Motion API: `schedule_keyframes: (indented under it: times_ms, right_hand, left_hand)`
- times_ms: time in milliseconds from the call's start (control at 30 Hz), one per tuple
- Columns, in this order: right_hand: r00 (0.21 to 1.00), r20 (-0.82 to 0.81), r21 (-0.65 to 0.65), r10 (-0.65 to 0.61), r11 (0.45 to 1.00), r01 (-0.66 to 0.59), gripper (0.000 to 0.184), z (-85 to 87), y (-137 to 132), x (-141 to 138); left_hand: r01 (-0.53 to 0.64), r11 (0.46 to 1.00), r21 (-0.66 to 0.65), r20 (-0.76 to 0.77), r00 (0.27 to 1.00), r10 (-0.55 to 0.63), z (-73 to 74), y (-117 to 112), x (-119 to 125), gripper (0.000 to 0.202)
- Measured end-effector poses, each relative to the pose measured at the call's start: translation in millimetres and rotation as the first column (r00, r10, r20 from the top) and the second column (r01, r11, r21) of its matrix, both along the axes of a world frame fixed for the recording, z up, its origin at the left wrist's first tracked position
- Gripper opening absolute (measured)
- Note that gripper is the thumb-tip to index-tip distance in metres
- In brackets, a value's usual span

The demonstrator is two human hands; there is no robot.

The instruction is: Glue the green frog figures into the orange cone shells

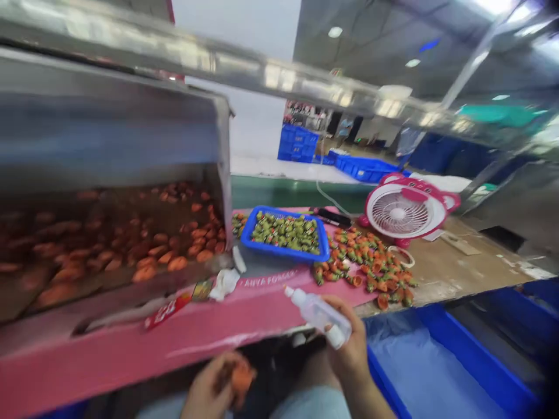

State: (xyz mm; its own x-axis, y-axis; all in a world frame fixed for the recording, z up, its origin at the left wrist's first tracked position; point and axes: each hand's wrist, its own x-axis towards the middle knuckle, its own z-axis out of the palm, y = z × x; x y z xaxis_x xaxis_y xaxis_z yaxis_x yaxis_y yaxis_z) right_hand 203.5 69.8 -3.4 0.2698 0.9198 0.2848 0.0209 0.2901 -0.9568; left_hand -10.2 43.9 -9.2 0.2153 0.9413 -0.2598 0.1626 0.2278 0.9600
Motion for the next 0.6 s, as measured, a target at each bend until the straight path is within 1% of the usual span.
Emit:
schedule_keyframes:
  times_ms: [33, 67, 100, 167, 267, 300, 367, 467, 533, 600]
  right_hand:
    - [1.000, 0.023, 0.012, -0.021, 1.000, 0.020, 0.043, 5.7, -5, 0]
    - [0.999, 0.041, 0.022, -0.029, 0.999, 0.029, 0.043, 11.0, -10, 0]
    - [0.998, 0.059, 0.032, -0.037, 0.999, 0.035, 0.043, 15.9, -14, -1]
    - [0.993, 0.102, 0.054, -0.051, 0.997, 0.045, 0.043, 24.9, -22, -4]
    - [0.977, 0.190, 0.122, -0.092, 0.990, 0.069, 0.043, 35.3, -33, -11]
    - [0.969, 0.227, 0.162, -0.098, 0.985, 0.062, 0.041, 37.8, -36, -13]
    - [0.947, 0.309, 0.251, -0.086, 0.968, 0.006, 0.039, 41.5, -39, -16]
    - [0.901, 0.430, 0.369, -0.060, 0.922, -0.114, 0.036, 44.6, -40, -20]
    - [0.871, 0.486, 0.421, -0.077, 0.894, -0.155, 0.035, 45.6, -39, -22]
    - [0.849, 0.518, 0.446, -0.100, 0.879, -0.169, 0.034, 46.2, -39, -24]
  left_hand:
    - [-0.052, 0.998, -0.027, 0.037, 0.998, 0.053, 1.4, -1, 3, 0.015]
    - [-0.138, 0.989, -0.054, 0.123, 0.982, 0.143, 3.2, -1, 6, 0.014]
    - [-0.193, 0.978, -0.083, 0.209, 0.956, 0.207, 5.4, 1, 9, 0.013]
    - [-0.246, 0.965, -0.088, 0.321, 0.911, 0.261, 11.1, 5, 15, 0.013]
    - [-0.259, 0.964, -0.065, 0.377, 0.888, 0.264, 20.8, 6, 19, 0.009]
    - [-0.257, 0.965, -0.053, 0.376, 0.890, 0.257, 23.2, 5, 19, 0.007]
    - [-0.250, 0.968, -0.016, 0.359, 0.902, 0.239, 25.5, 3, 17, 0.004]
    - [-0.241, 0.970, 0.043, 0.335, 0.918, 0.213, 23.2, 0, 14, 0.004]
    - [-0.243, 0.968, 0.061, 0.332, 0.920, 0.210, 20.4, -1, 13, 0.005]
    - [-0.248, 0.967, 0.058, 0.329, 0.919, 0.216, 18.8, -1, 12, 0.006]
